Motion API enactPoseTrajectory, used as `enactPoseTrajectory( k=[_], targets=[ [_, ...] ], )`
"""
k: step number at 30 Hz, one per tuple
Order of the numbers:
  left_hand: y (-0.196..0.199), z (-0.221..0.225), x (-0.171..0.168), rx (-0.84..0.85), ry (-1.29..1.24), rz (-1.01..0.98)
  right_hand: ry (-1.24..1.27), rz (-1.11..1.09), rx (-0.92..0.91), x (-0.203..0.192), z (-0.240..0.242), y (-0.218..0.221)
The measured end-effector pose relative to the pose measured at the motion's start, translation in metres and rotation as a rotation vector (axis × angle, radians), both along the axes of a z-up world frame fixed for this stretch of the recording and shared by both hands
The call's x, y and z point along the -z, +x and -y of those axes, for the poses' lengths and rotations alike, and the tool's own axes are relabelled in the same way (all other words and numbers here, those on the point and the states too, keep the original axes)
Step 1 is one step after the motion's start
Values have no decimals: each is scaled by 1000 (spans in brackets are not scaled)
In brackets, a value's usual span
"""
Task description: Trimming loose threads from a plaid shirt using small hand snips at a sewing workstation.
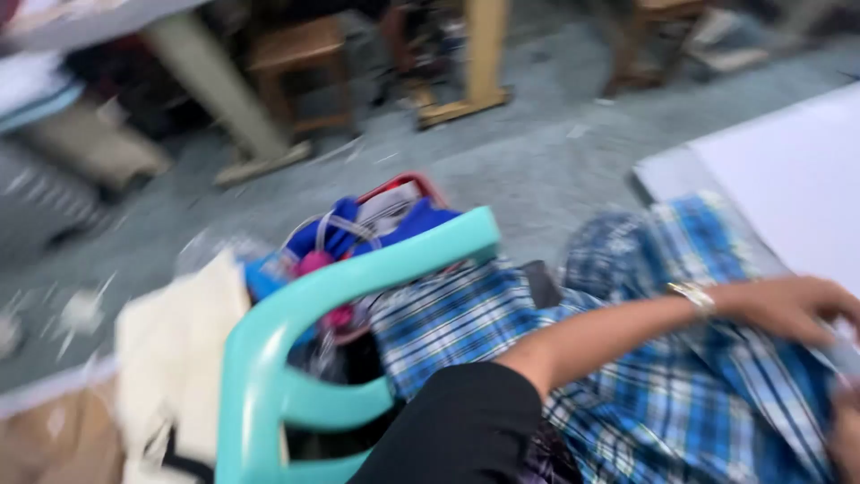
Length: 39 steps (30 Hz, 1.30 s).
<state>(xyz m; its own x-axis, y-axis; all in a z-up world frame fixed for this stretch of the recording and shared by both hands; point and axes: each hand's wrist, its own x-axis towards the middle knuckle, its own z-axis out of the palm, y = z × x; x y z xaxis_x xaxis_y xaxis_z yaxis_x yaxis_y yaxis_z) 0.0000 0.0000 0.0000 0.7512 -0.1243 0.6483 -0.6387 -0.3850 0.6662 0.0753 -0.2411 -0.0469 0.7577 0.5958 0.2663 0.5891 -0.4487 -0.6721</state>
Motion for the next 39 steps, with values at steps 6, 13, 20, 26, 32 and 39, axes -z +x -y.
enactPoseTrajectory(
  k=[6, 13, 20, 26, 32, 39],
  targets=[
    [-62, -12, -94, 100, -22, -116, -158, 237, 265, -128, -3, -137],
    [-83, -11, -116, 48, -49, -195, -33, 81, 261, -148, -13, -150],
    [-79, -4, -102, -73, -263, -300, 116, -16, 341, -147, -21, -156],
    [-100, -4, -117, -14, -284, -289, 134, -35, 306, -154, -22, -162],
    [-102, 4, -118, 2, 70, -325, 166, -11, 265, -132, -11, -148],
    [-81, 1, -104, 110, 28, -242, 251, 109, 368, -135, -9, -142]
  ],
)
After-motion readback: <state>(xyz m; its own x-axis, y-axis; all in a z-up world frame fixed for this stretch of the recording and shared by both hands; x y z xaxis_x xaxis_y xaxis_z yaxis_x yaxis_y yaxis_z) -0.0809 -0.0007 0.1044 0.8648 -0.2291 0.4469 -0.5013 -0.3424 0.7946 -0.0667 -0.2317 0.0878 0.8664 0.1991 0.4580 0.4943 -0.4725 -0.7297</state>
